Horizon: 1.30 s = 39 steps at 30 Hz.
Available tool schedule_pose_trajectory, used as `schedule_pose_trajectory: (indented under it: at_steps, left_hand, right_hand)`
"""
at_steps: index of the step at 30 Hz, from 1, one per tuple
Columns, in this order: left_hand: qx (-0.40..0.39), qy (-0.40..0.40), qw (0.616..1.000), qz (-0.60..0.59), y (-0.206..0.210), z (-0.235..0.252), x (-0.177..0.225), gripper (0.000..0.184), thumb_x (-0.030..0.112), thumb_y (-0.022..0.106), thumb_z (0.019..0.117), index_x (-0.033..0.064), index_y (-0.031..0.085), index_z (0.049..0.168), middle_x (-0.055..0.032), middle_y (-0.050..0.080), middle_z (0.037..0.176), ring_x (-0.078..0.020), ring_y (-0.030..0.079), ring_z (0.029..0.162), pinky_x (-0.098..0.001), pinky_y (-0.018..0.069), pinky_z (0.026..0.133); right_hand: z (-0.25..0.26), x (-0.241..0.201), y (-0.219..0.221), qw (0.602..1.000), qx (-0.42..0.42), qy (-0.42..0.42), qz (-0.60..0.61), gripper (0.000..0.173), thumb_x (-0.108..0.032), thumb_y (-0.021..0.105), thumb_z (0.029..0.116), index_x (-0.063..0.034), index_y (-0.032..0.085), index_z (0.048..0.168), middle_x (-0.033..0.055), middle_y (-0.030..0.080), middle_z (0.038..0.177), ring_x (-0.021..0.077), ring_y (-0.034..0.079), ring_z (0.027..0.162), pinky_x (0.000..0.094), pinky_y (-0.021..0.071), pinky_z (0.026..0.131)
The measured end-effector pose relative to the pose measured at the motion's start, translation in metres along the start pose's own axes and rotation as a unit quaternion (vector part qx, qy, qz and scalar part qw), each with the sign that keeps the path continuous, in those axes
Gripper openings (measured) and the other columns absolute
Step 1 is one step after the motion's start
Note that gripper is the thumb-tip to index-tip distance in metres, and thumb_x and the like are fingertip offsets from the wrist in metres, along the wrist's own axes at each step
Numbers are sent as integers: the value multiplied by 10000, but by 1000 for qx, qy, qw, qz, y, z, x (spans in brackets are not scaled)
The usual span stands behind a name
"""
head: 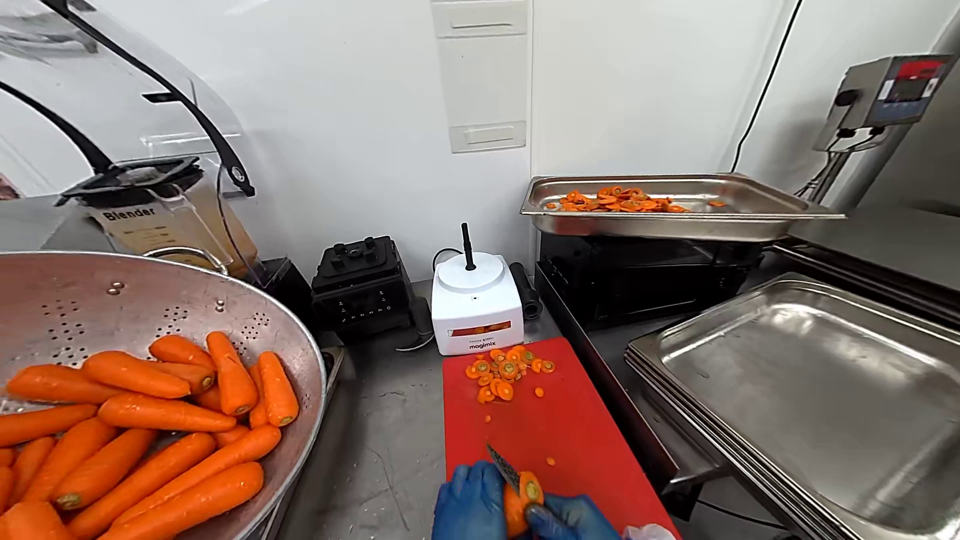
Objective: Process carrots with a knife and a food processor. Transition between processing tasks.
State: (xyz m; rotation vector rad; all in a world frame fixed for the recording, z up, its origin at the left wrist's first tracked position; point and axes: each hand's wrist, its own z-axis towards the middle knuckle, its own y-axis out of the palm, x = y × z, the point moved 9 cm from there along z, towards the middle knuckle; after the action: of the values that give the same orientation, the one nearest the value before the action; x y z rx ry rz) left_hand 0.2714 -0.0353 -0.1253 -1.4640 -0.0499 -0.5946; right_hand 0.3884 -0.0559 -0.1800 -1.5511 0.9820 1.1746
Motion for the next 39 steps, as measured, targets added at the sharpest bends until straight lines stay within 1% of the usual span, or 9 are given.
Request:
schedule_pose_trajectory:
  at_steps: [6, 10, 14, 18, 22, 24, 30, 35, 39]
  left_hand:
    - [-73, -85, 991, 76, 7, 2, -35, 654, 438, 774, 819, 47, 628, 1323, -156, 658, 1279, -400, 588, 1208, -546, 501, 934]
    - [9, -172, 977, -127, -20, 1, -95, 770, 438, 838, 780, 34, 577, 1381, -189, 625, 1328, -392, 569, 1239, -545, 473, 1033]
    - [132, -234, 798, -539, -24, -20, -133, 734, 164, 796, 767, 13, 457, 1400, -116, 651, 1141, -164, 680, 983, -323, 593, 838]
    - [149, -275, 591, -744, -7, -26, -146, 327, 68, 526, 1023, 34, 448, 1338, -136, 655, 1026, -245, 703, 881, -409, 622, 747]
    - [132, -315, 514, -787, 12, -33, -134, 175, 146, 432, 1087, 47, 505, 1211, -132, 672, 970, -249, 716, 854, -414, 631, 742]
    - [113, -319, 485, -806, 23, -37, -126, 192, 188, 409, 1099, 50, 528, 1161, -130, 681, 943, -242, 723, 827, -401, 638, 737]
    - [148, -306, 403, -850, 29, -42, -106, 205, 200, 392, 1103, 59, 541, 1102, -118, 688, 912, -239, 730, 809, -394, 643, 764]
    - [178, -205, 385, -882, 27, -34, -109, 204, 77, 452, 1048, 67, 458, 1252, -168, 701, 1076, -314, 736, 966, -459, 631, 852]
    - [219, -66, 525, -820, 0, -31, -123, 513, -62, 687, 849, 65, 418, 1266, -119, 700, 1132, -283, 718, 1059, -442, 613, 917]
  right_hand:
    - [16, 22, 22, 991, -47, 114, 59, 468, -417, 449, 1068, -124, 566, 723, -74, 421, 549, 47, 380, 449, 251, 340, 457]
    - [20, 51, 15, 967, -48, 221, 119, 577, -509, 293, 1102, -139, 506, 713, -48, 392, 516, 65, 332, 397, 229, 293, 392]
    - [30, 67, 6, 949, -33, 286, 130, 601, -556, 184, 1099, -143, 486, 783, -36, 386, 546, 74, 325, 400, 224, 300, 382]
    - [26, 48, 23, 956, -76, 241, 152, 574, -552, 226, 1094, -137, 518, 826, -31, 437, 581, 79, 391, 414, 231, 367, 390]
    - [29, 21, 41, 970, -48, 145, 192, 247, -363, 545, 1008, -117, 546, 992, -42, 500, 670, 53, 446, 460, 212, 425, 435]
    - [32, 14, 46, 970, -18, 112, 213, 270, -358, 635, 946, -112, 551, 1023, -52, 506, 662, 44, 454, 460, 208, 428, 438]
    - [33, 0, 45, 949, 88, 42, 299, 290, -377, 554, 975, -94, 526, 1032, -59, 492, 591, 42, 467, 425, 199, 443, 417]
    - [35, 5, 61, 905, 69, 88, 411, 489, -462, 315, 1095, -102, 522, 836, -37, 447, 534, 49, 409, 366, 198, 396, 351]
    - [38, 20, 66, 930, -43, 157, 330, 537, -486, 234, 1100, -148, 506, 783, -61, 425, 528, 40, 388, 366, 198, 369, 347]
